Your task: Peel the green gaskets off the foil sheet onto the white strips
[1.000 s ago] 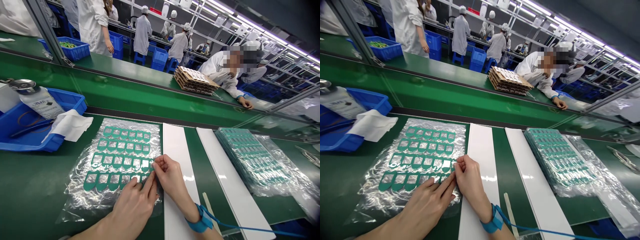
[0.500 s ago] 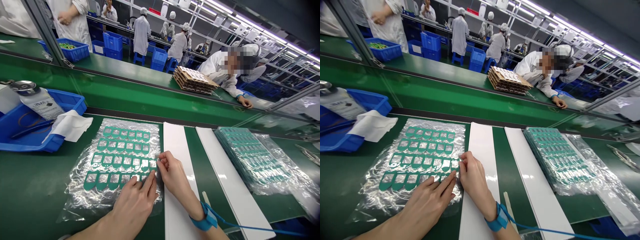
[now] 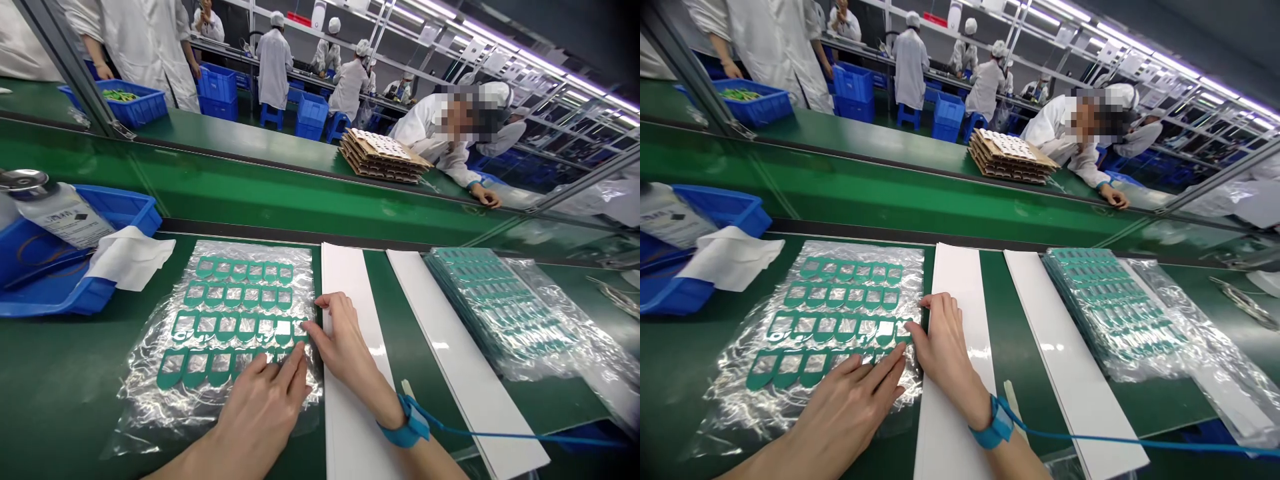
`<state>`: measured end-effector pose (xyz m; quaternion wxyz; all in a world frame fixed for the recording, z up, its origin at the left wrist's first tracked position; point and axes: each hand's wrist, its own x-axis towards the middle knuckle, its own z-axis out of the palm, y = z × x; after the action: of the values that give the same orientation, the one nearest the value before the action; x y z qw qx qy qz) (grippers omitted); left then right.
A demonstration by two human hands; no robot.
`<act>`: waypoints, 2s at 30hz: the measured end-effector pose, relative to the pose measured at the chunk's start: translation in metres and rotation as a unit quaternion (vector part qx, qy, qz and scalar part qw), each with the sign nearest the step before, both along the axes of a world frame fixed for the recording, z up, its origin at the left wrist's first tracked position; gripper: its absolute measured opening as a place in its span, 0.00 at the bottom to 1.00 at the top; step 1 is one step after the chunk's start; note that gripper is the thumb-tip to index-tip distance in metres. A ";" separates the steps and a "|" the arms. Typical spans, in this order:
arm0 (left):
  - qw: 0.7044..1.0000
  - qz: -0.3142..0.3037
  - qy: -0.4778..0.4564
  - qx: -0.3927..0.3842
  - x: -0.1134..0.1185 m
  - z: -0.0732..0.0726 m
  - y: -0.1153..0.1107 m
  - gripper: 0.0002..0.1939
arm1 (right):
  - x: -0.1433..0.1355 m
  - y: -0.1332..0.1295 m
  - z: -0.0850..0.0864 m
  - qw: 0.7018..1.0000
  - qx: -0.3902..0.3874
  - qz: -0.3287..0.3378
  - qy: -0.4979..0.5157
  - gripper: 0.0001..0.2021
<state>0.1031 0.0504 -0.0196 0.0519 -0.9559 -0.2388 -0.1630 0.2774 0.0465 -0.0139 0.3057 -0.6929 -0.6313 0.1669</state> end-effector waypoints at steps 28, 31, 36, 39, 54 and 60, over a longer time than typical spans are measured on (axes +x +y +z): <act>0.990 -0.119 -0.078 -0.005 0.033 -0.013 -0.016 0.19 | 0.107 0.104 -0.015 0.989 0.112 -0.091 0.031 0.09; 0.987 -0.129 -0.095 0.027 0.042 -0.028 -0.019 0.22 | 0.109 0.121 -0.030 0.988 0.107 -0.101 0.037 0.09; 0.985 -0.131 -0.103 0.043 0.042 -0.030 -0.015 0.20 | 0.109 0.125 -0.042 0.988 0.104 -0.107 0.048 0.09; 0.985 -0.135 -0.098 0.040 0.042 -0.028 -0.015 0.21 | 0.109 0.125 -0.043 0.988 0.100 -0.108 0.049 0.08; 0.985 -0.146 -0.086 0.034 0.041 -0.030 -0.015 0.22 | 0.107 0.124 -0.038 0.989 0.084 -0.124 0.023 0.08; 0.986 -0.140 -0.082 0.028 0.041 -0.029 -0.016 0.23 | 0.108 0.131 -0.034 0.989 0.061 -0.136 0.001 0.05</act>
<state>0.1442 0.0343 -0.0486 0.0358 -0.9614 -0.1017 -0.2532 0.3852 0.1774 -0.0475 0.3677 -0.7520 -0.5403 0.0854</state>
